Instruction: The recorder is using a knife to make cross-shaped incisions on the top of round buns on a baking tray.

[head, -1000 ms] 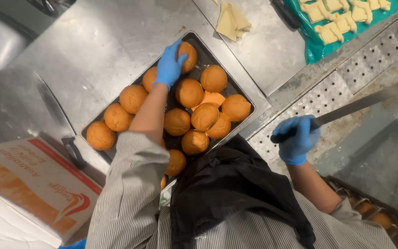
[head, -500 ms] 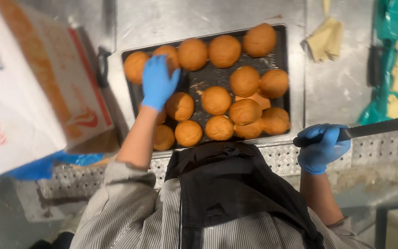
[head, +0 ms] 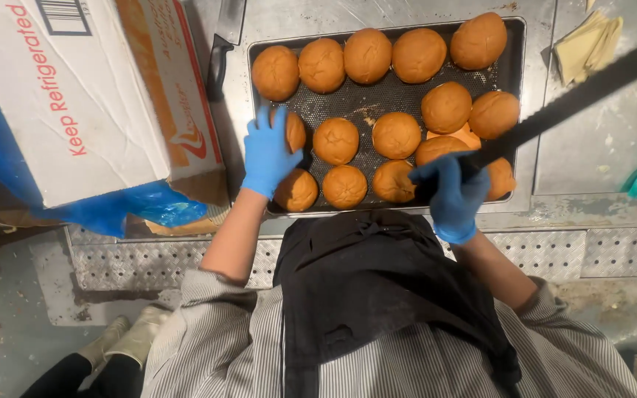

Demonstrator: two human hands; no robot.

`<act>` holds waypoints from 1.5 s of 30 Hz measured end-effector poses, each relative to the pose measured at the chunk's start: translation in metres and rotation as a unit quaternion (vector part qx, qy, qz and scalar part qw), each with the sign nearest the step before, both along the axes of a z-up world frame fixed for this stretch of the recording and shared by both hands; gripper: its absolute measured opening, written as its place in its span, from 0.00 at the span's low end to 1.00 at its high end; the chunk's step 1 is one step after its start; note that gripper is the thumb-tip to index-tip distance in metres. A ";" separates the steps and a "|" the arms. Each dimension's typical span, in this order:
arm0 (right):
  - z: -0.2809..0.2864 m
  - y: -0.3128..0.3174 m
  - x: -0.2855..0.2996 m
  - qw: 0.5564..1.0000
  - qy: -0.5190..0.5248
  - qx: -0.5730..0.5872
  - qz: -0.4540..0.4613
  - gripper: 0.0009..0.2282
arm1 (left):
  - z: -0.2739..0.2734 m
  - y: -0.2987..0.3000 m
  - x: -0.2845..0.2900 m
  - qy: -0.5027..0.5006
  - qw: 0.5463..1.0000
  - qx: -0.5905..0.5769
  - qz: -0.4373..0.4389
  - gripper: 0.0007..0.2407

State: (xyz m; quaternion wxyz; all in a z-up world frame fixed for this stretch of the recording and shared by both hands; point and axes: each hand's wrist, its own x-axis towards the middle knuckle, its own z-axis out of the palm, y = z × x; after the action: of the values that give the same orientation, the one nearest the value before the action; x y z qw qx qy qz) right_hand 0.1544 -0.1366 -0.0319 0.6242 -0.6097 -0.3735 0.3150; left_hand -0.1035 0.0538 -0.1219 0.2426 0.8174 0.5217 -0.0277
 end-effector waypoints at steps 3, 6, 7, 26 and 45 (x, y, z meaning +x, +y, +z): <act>0.007 0.027 -0.022 0.998 0.042 -0.024 -0.030 0.09 | 0.040 -0.002 0.004 -0.260 0.963 0.073 -0.009 0.41; 0.018 0.056 -0.029 0.986 0.118 -0.116 -0.030 0.11 | 0.089 -0.016 0.034 -0.319 0.945 0.063 -0.048 0.41; 0.011 0.056 -0.027 0.987 0.112 -0.109 -0.036 0.11 | 0.100 -0.021 0.040 -0.325 0.942 0.067 -0.056 0.41; 0.088 -0.006 -0.061 0.931 -0.324 -0.133 0.104 0.05 | 0.106 -0.039 0.036 -0.739 0.240 -0.627 0.061 0.40; 0.068 -0.043 -0.060 0.908 -0.364 -0.151 0.143 0.07 | 0.089 -0.043 0.049 -0.712 0.381 -0.587 0.053 0.41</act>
State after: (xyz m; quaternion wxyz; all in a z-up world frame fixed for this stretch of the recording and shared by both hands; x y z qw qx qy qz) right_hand 0.0939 -0.1797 0.0366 0.2940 -0.7089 -0.6060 0.2094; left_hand -0.0541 0.0111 -0.0328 0.9454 0.1613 0.0528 0.2781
